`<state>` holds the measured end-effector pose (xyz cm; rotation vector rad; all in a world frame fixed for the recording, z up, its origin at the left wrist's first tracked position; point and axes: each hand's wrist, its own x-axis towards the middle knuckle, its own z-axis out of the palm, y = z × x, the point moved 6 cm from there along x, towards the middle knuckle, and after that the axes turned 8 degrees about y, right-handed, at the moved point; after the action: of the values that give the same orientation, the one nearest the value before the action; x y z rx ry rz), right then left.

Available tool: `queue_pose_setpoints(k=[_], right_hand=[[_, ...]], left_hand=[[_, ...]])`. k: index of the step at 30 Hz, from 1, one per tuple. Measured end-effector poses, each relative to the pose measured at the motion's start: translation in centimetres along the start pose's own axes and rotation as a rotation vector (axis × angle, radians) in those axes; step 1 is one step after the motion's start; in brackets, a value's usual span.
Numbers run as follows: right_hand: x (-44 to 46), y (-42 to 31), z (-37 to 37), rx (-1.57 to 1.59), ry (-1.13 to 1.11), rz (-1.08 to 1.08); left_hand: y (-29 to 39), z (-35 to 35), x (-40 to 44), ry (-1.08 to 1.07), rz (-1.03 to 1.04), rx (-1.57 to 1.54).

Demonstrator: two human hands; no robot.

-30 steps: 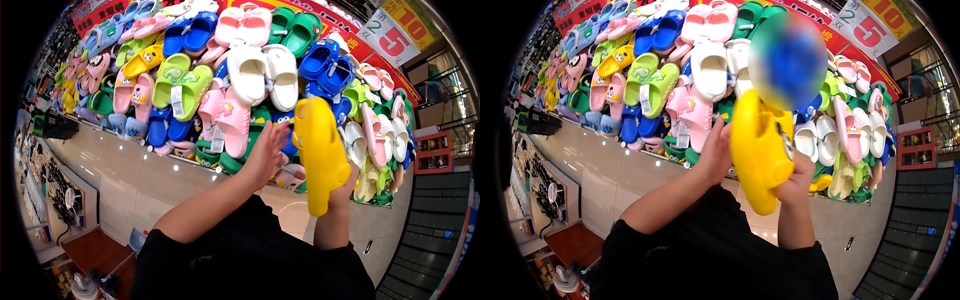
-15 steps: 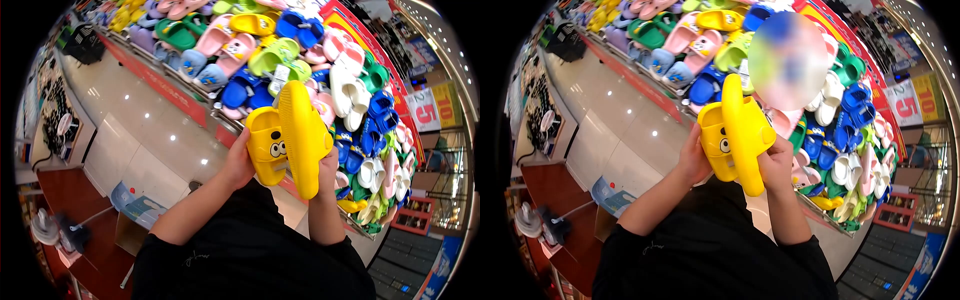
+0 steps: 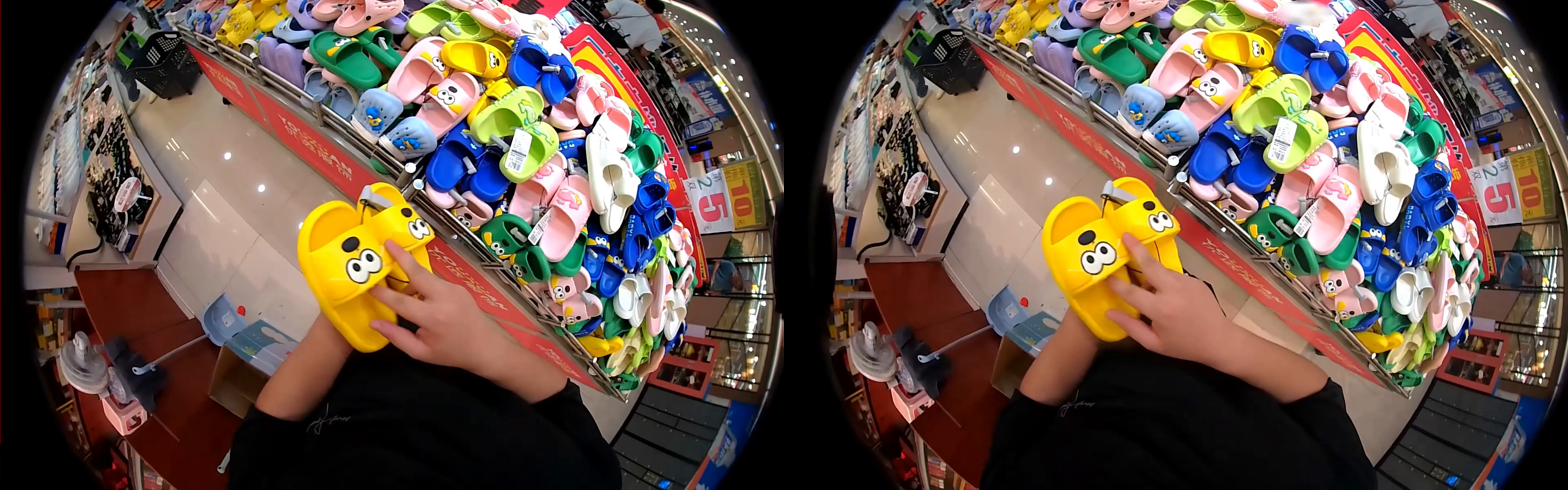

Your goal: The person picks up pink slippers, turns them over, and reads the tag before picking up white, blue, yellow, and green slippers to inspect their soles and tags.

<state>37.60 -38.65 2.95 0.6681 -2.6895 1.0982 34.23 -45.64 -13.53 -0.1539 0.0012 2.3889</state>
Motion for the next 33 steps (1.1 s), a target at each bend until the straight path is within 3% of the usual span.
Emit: queue_pose_setpoints(k=[2, 4, 5, 9, 22, 33], right_hand=[[0.4, 1.1, -0.7, -0.025, -0.004, -0.054], [1.3, 2.6, -2.6, -0.083, 0.210, -0.219], [2.2, 3.7, -3.1, -0.099, 0.227, -0.184], [7.7, 6.7, -2.3, -0.183, 0.071, -0.094], [24.6, 14.3, 5.5, -0.012, -0.061, -0.231], [25.4, 11.5, 9.9, 0.025, -0.129, -0.257]], left_hand=[[1.3, -0.3, 0.1, 0.023, -0.008, 0.017], [2.5, -0.7, 0.6, 0.043, -0.003, 0.021], [3.1, -0.9, 1.1, 0.049, 0.001, 0.021], [5.6, -0.6, 3.5, 0.061, 0.014, 0.023], [18.3, 0.4, 10.7, 0.128, 0.203, -0.031], [20.5, -1.0, 6.3, 0.138, 0.340, -0.121]])
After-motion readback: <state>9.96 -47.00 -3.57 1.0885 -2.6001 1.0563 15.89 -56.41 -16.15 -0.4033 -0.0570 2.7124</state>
